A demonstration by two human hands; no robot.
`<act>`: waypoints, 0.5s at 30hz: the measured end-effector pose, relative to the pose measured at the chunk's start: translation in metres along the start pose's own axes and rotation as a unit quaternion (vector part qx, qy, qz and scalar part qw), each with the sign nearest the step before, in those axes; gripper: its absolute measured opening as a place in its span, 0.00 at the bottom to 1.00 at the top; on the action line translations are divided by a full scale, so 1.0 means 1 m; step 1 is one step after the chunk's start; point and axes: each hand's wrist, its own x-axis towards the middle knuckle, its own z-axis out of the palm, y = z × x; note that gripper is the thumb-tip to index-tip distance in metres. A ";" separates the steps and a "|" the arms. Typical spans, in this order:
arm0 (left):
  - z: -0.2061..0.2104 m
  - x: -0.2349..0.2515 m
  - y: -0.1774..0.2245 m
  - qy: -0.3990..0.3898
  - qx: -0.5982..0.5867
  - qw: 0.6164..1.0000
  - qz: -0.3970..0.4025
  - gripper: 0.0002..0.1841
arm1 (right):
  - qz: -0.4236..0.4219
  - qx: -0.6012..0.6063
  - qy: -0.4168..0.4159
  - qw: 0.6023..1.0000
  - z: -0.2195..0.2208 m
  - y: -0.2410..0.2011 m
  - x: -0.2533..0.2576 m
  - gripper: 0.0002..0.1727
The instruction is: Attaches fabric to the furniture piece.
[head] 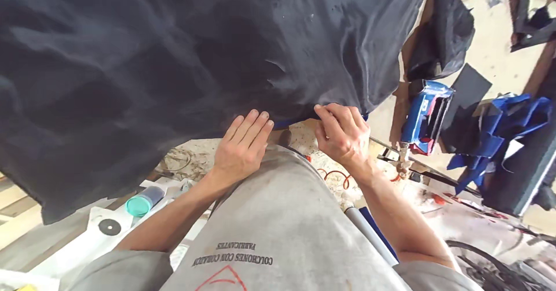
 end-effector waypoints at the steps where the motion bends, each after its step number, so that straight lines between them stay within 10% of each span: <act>1: 0.000 0.000 -0.001 0.001 0.002 1.000 0.002 0.24 | -0.001 -0.002 -0.021 1.000 -0.004 0.001 0.004 0.18; 15: 0.003 -0.001 -0.001 0.018 -0.009 1.000 -0.001 0.24 | -0.036 -0.029 0.034 0.998 0.005 0.011 0.018 0.06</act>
